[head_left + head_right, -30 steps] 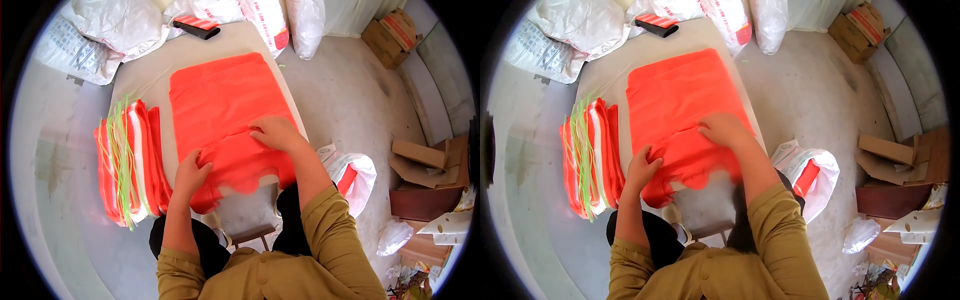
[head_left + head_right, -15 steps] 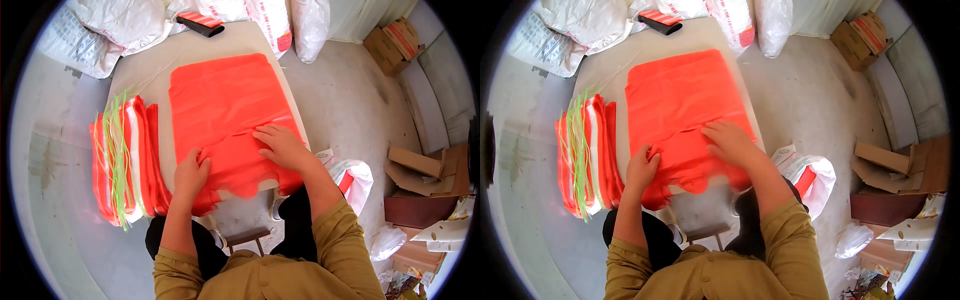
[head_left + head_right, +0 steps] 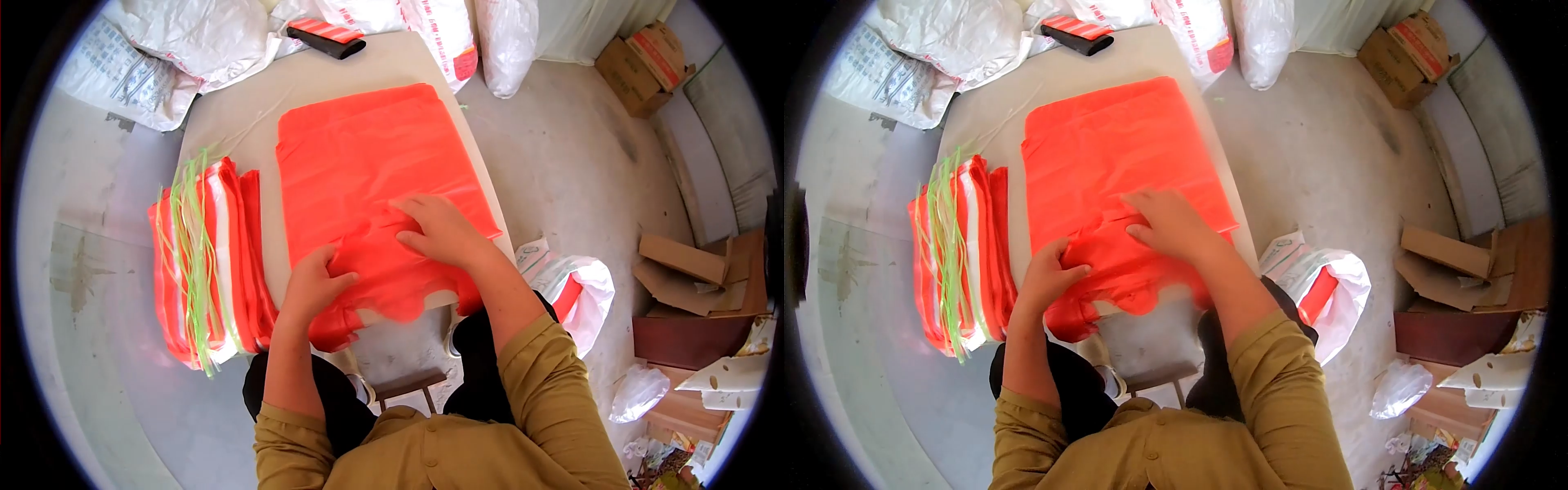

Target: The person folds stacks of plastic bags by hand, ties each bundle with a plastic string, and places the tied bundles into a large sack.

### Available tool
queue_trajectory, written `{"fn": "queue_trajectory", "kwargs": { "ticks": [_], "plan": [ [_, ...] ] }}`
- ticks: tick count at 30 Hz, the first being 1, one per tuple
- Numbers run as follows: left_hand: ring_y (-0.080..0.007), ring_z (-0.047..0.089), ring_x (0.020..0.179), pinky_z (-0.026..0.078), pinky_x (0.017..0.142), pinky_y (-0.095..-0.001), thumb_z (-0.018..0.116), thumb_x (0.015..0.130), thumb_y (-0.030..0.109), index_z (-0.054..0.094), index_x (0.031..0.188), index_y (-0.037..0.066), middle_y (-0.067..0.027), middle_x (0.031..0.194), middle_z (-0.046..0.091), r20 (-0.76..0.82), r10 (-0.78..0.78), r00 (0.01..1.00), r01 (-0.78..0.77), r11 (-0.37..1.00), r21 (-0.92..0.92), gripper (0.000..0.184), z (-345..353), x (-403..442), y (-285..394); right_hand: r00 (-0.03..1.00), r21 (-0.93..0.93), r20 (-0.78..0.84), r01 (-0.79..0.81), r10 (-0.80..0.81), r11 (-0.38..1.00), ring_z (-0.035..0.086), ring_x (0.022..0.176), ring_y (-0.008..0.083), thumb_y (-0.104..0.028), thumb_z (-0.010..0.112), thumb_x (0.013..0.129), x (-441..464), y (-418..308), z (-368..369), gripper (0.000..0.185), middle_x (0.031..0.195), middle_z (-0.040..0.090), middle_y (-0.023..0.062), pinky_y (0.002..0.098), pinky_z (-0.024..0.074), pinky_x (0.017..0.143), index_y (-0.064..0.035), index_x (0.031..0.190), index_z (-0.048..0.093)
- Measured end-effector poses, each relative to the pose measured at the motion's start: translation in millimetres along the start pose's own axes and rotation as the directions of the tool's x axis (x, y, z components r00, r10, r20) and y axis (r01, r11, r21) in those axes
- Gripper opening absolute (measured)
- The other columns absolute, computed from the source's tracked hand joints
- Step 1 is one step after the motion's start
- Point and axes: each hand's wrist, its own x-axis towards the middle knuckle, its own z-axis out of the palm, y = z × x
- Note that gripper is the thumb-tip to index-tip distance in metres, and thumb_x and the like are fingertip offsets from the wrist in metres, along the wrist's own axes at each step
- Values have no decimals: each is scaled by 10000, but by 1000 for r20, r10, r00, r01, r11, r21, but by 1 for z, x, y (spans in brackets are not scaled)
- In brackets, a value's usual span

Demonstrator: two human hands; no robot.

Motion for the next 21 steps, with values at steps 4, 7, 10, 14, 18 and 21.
{"fn": "queue_trajectory", "kwargs": {
  "ticks": [4,7,10,14,18,21],
  "plan": [
    [-187,680,979,537,888,-324,787,817,69,658,1221,-41,-102,1043,724,32,40,999,-41,999,20,437,-2,-2,8,1000,100,5,10,-10,995,559,1264,350,-122,727,874,2,-1,4,506,1388,594,146,424,476,1049,-40,1360,612],
    [-179,673,979,536,879,-320,773,822,48,664,1208,-38,-101,1048,719,123,46,991,-39,998,-54,411,-2,0,7,999,263,26,-40,35,964,557,1271,302,-60,716,862,1,-10,-2,494,1400,567,119,388,483,1036,-58,1347,625],
    [-168,664,974,535,868,-315,767,826,37,671,1198,-28,-94,1056,713,134,45,990,-42,999,-31,390,1,1,5,994,421,63,-112,95,900,552,1272,258,-6,699,849,0,-18,-11,462,1395,545,95,356,486,1022,-73,1304,647],
    [-192,667,1001,532,887,-330,746,829,33,669,1224,-14,-109,1082,714,197,15,980,-8,999,-37,405,0,-1,17,998,437,49,-59,42,898,548,1277,246,38,669,844,-1,-16,-12,367,1380,544,87,350,488,1017,-66,1196,681],
    [-245,679,1100,528,949,-346,707,844,41,645,1318,-2,-154,1180,714,231,69,971,-57,997,-56,480,1,-2,16,998,471,58,-23,-6,882,536,1306,256,71,640,842,-1,-19,-14,292,1386,544,88,354,484,1031,-47,1103,695],
    [-237,667,1137,521,972,-339,679,875,33,615,1370,-5,-154,1227,706,243,89,966,-70,994,-85,501,3,-2,14,998,442,60,-9,-20,897,516,1345,293,40,679,850,-1,-12,-12,317,1457,527,99,387,454,1085,-47,1154,707]
  ]
}}
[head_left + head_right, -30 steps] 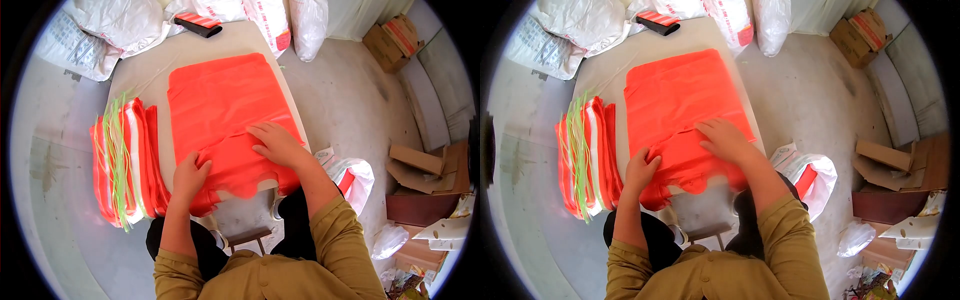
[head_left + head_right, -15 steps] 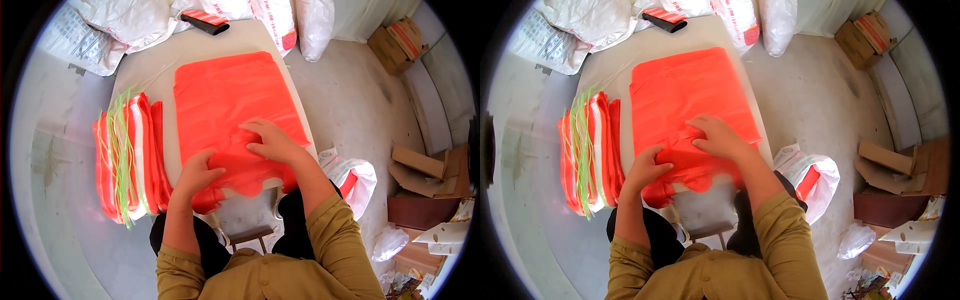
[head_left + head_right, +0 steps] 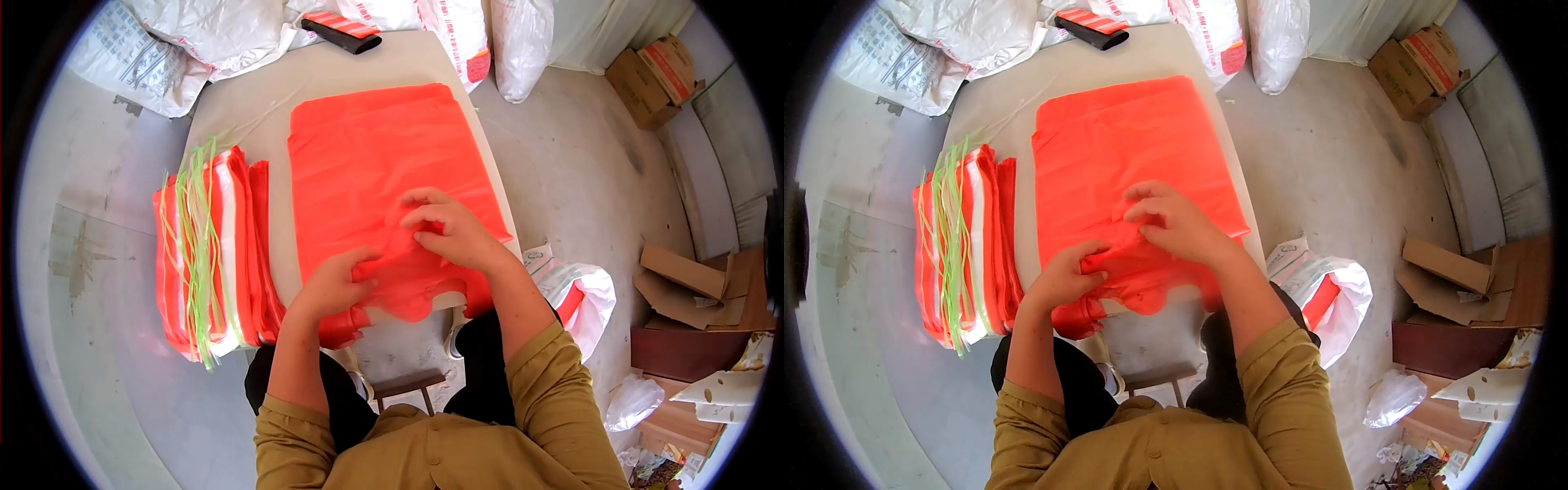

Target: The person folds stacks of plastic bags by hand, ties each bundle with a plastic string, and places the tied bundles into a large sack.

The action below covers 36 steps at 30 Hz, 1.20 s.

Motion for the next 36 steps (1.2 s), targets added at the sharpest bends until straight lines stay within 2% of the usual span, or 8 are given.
{"fn": "queue_trajectory", "kwargs": {
  "ticks": [6,12,15,18,21,24,30,36],
  "plan": [
    [-185,643,1121,505,982,-315,653,932,17,590,1409,-9,-124,1227,703,40,-11,999,12,999,-46,481,-1,2,-1,987,-448,100,158,-126,880,493,1373,360,-214,818,822,-5,12,4,574,1512,529,148,472,336,1191,-80,1356,655],
    [-184,649,1087,512,962,-316,640,952,30,602,1387,-14,-119,1188,710,77,-9,997,17,994,-107,439,0,4,-11,986,-422,165,99,-31,901,581,1236,334,-248,819,794,-4,6,5,524,1226,695,149,443,325,1187,-27,1249,679],
    [-196,657,1076,516,951,-321,639,954,41,608,1374,-16,-127,1176,713,40,-33,999,37,994,-102,425,0,3,-8,986,-351,149,-12,69,936,629,1106,328,-261,808,802,0,-3,1,434,1070,719,137,452,405,1117,-10,1139,698],
    [-189,655,1067,517,941,-315,654,954,62,613,1364,-21,-124,1164,713,-8,-56,998,55,995,-78,421,1,3,-13,997,-378,32,76,-69,923,679,893,299,-243,774,863,6,5,3,342,960,710,143,421,543,889,11,1077,693],
    [-213,667,1074,520,939,-324,681,941,99,617,1351,-28,-140,1163,718,-69,-124,990,117,989,-92,434,3,5,-14,954,-250,72,-267,292,931,683,709,260,-217,727,931,9,-9,1,276,932,696,154,378,553,642,21,1065,683],
    [-264,685,1085,526,937,-348,711,916,134,626,1328,-33,-173,1164,723,-165,-103,981,102,995,-18,452,4,9,-24,951,-250,47,-285,305,925,652,580,226,-196,689,973,12,-2,4,251,912,696,153,348,530,556,20,1100,682],
    [-322,696,1076,533,925,-380,740,882,156,647,1262,-32,-217,1145,717,-225,-39,974,54,997,58,434,4,7,-30,999,-455,42,5,16,891,690,1014,325,-243,658,990,9,8,7,364,1154,700,179,409,549,882,-10,1269,652],
    [-326,700,1031,536,894,-380,741,864,134,670,1211,-14,-206,1090,722,-221,-32,975,47,997,62,384,6,9,-23,986,-348,-135,-138,96,927,623,1186,360,-258,582,1026,6,16,9,385,1295,651,186,417,497,1014,-28,1332,622]
  ]
}}
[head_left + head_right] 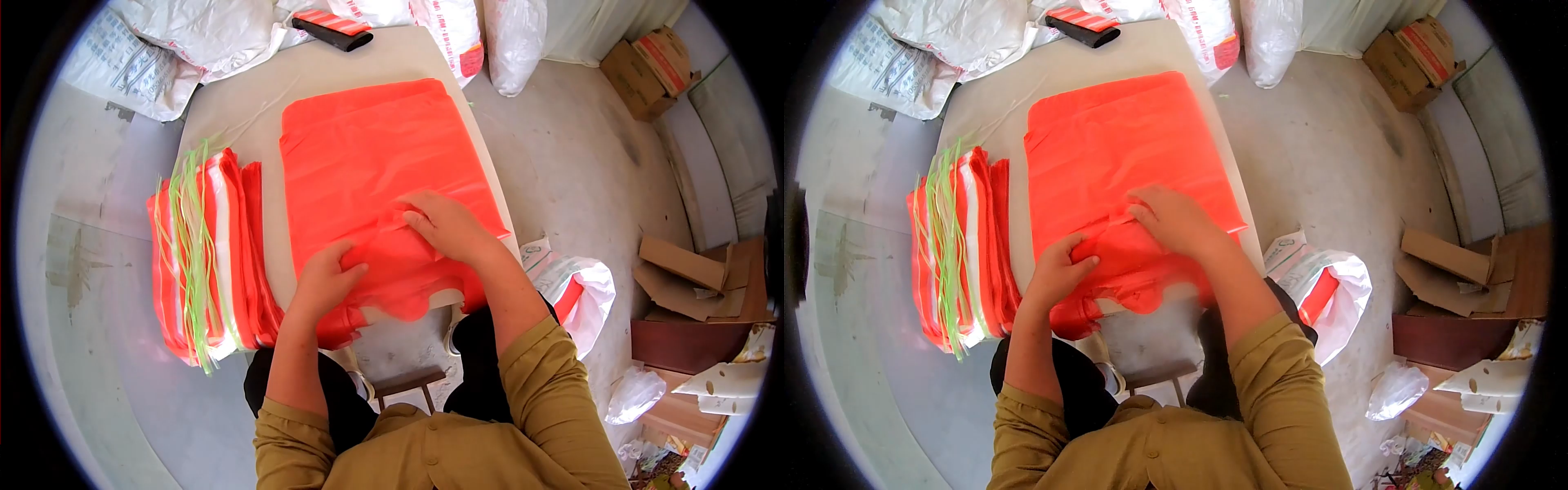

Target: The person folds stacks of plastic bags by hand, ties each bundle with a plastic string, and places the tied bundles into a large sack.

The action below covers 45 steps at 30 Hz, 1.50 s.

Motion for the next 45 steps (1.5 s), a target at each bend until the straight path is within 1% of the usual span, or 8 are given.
{"fn": "queue_trajectory", "kwargs": {
  "ticks": [6,9,16,21,25,28,31,45],
  "plan": [
    [-321,703,1035,537,899,-379,726,872,107,672,1213,-13,-205,1086,725,16,19,1000,-19,999,-26,365,-1,0,8,997,-112,33,-66,70,992,619,1196,356,-232,571,1024,-2,-10,-3,385,1331,629,181,413,489,1034,-37,1354,607],
    [-314,703,1058,536,917,-375,722,878,100,670,1235,-14,-202,1114,727,1,53,999,-53,998,-22,379,2,0,3,997,49,-34,70,-68,996,618,1201,324,-174,616,989,1,0,8,381,1317,630,167,415,499,1027,-48,1348,615],
    [-296,703,1066,534,930,-361,709,884,73,665,1252,-21,-200,1130,728,6,56,998,-56,998,-26,382,2,0,5,989,348,141,-91,44,933,574,1251,270,-29,733,864,-4,-18,-16,431,1399,557,95,357,506,1014,-51,1289,667],
    [-289,706,1045,535,917,-354,701,883,57,664,1237,-31,-199,1101,731,11,75,997,-74,996,-58,368,1,-2,10,982,252,96,134,-162,959,558,1269,253,10,749,832,-9,-13,-19,435,1394,544,88,355,519,998,-47,1259,686],
    [-286,706,1039,536,913,-352,699,882,53,663,1231,-35,-200,1098,732,25,49,998,-47,996,-78,361,0,-2,13,983,231,153,64,-101,971,566,1258,265,41,744,821,-12,-11,-18,455,1381,555,98,360,520,990,-34,1264,677],
    [-162,667,975,534,879,-308,708,907,53,649,1241,-50,-105,1054,726,16,46,999,-45,998,-54,353,1,-2,13,982,153,148,94,-117,984,581,1237,275,50,740,816,-13,-13,-15,447,1361,573,109,360,522,982,-24,1253,680],
    [-289,705,1044,535,918,-354,702,880,57,661,1231,-38,-198,1106,730,23,47,999,-45,996,-81,366,1,-1,12,977,84,149,141,-153,986,607,1197,294,49,739,809,-16,-21,-17,435,1319,605,126,366,530,967,-15,1236,684],
    [-275,698,1070,530,936,-352,710,872,61,649,1258,-38,-186,1136,727,36,21,999,-18,997,-81,403,1,-1,9,895,-117,25,446,-446,887,625,1086,329,39,748,759,-21,-20,-14,353,1161,684,110,418,531,907,-38,1100,699]
  ]
}}
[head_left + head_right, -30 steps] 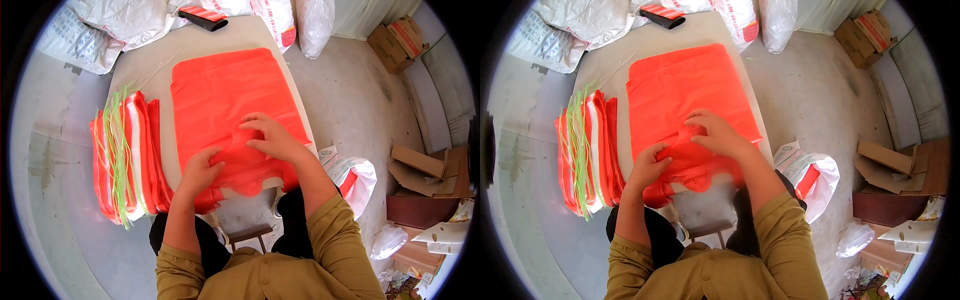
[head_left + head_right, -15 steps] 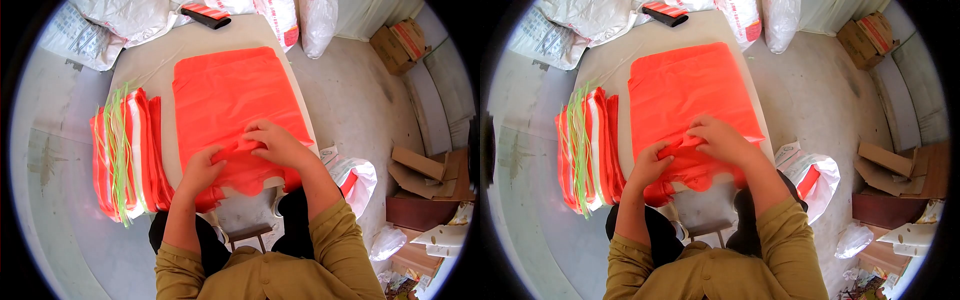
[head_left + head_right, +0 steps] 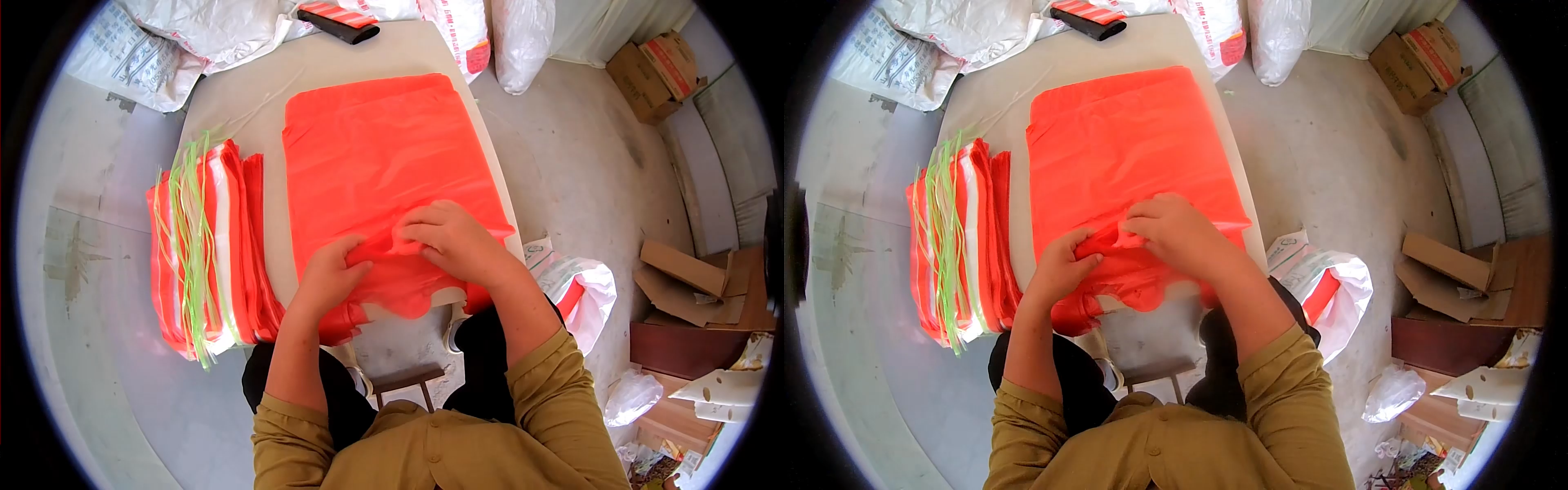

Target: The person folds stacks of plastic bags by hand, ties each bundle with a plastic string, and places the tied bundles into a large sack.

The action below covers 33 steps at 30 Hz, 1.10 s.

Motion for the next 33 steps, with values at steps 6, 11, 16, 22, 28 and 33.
{"fn": "queue_trajectory", "kwargs": {
  "ticks": [6,11,16,22,28,33],
  "plan": [
    [-286,702,1062,536,921,-358,717,873,72,650,1265,-29,-191,1125,728,11,-1,1000,1,1000,8,410,-1,0,2,983,84,25,-185,183,979,619,1077,310,16,756,748,-5,-10,-2,387,1139,669,79,406,500,947,-80,1116,690],
    [-159,667,962,537,868,-309,727,899,49,654,1238,-40,-104,1033,729,-5,30,1000,-30,999,38,358,1,-1,-1,985,-64,116,-119,126,991,602,1053,299,-41,777,747,-11,-8,-3,342,1095,677,62,417,471,962,-104,1074,701],
    [-280,711,1011,543,889,-356,710,880,72,658,1253,-35,-185,1086,735,29,-24,999,24,1000,12,391,-1,-2,10,999,-139,-43,-35,30,990,593,1052,290,-69,779,751,-11,-5,1,299,1021,701,30,433,449,985,-113,1040,714],
    [-250,710,976,542,875,-346,701,888,73,661,1253,-33,-176,1066,736,33,-30,999,30,999,-11,382,-1,-2,7,966,7,117,-231,229,973,613,1034,335,-91,765,840,-13,-4,4,215,1042,703,98,445,463,985,-69,1048,713],
    [-244,708,968,539,871,-342,693,895,65,664,1241,-34,-174,1056,736,35,-17,999,17,1000,2,361,-3,-2,11,949,61,88,-308,303,949,601,1152,368,-166,775,867,-10,12,2,363,1214,667,162,432,467,1039,-49,1191,661],
    [-243,704,955,540,861,-343,707,883,65,669,1226,-30,-168,1041,734,22,10,1000,-10,1000,-10,357,-2,-1,9,879,-85,153,-443,451,893,535,1271,362,-291,827,829,-8,12,-7,667,1340,598,178,435,452,1074,-52,1393,563]
  ]
}}
